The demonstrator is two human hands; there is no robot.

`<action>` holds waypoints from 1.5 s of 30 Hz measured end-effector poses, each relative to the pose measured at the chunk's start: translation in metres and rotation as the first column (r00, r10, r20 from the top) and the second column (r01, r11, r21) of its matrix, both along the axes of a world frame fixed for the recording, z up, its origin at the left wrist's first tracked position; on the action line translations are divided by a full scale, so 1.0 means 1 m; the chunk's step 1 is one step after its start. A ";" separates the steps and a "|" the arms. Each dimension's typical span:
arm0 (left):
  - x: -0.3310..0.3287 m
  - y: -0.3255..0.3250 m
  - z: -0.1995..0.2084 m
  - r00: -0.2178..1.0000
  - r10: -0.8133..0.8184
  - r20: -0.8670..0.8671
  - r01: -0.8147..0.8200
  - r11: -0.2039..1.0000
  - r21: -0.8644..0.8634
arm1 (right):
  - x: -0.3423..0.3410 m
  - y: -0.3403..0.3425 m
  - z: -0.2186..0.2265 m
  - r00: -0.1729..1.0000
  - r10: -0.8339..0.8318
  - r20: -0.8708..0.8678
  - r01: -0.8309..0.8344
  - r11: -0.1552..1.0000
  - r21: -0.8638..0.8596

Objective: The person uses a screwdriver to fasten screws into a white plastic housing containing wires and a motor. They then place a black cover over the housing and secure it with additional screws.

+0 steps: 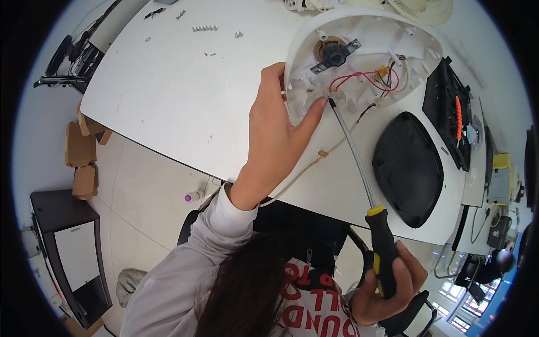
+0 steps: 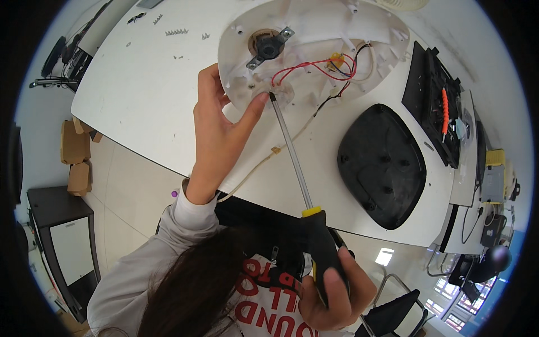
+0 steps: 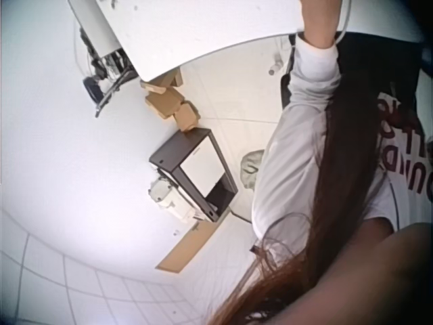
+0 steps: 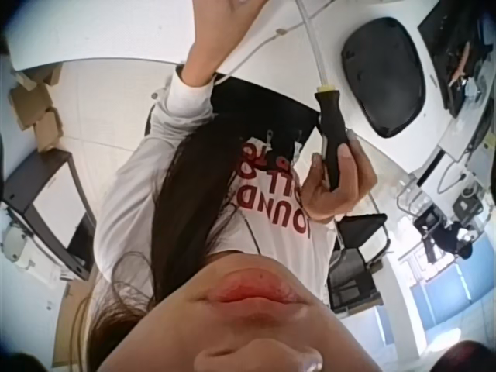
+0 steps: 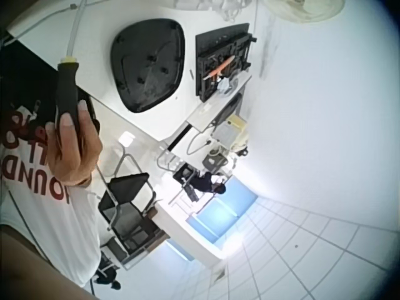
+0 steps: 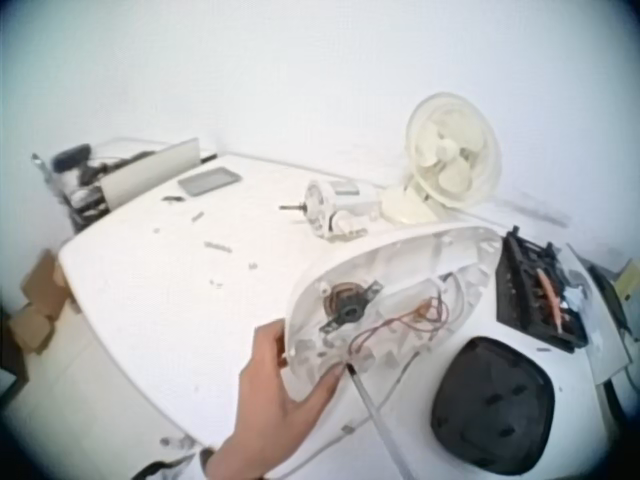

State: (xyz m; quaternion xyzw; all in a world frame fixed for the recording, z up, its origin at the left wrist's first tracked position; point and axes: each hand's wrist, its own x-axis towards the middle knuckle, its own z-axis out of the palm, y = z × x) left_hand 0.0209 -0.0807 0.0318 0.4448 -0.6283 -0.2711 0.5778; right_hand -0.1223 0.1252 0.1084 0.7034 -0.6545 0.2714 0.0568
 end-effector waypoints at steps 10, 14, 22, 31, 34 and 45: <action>0.001 0.000 -0.002 1.000 -0.005 -0.030 0.005 1.000 -0.004 | -0.001 -0.004 -0.015 0.994 -0.001 0.112 0.019 0.987 -0.161; 0.000 0.002 0.001 1.000 -0.009 -0.029 0.009 1.000 0.019 | -0.001 -0.004 -0.008 0.998 -0.058 0.012 0.059 0.990 -0.126; 0.000 0.000 -0.002 0.996 0.000 -0.087 -0.002 1.000 -0.027 | -0.009 -0.013 -0.013 0.987 -0.145 0.068 0.155 0.971 -0.179; -0.003 0.001 0.000 0.997 -0.002 -0.074 0.002 1.000 0.004 | -0.016 -0.001 -0.009 0.972 -0.221 0.075 0.221 0.975 0.004; -0.002 0.002 0.001 0.999 0.005 -0.045 -0.003 1.000 0.027 | -0.023 -0.003 -0.017 0.972 -0.212 0.105 0.214 0.977 -0.005; 0.001 0.002 0.000 1.000 -0.005 -0.014 0.005 1.000 0.018 | -0.025 -0.019 -0.024 0.986 -0.047 0.157 0.084 0.967 -0.241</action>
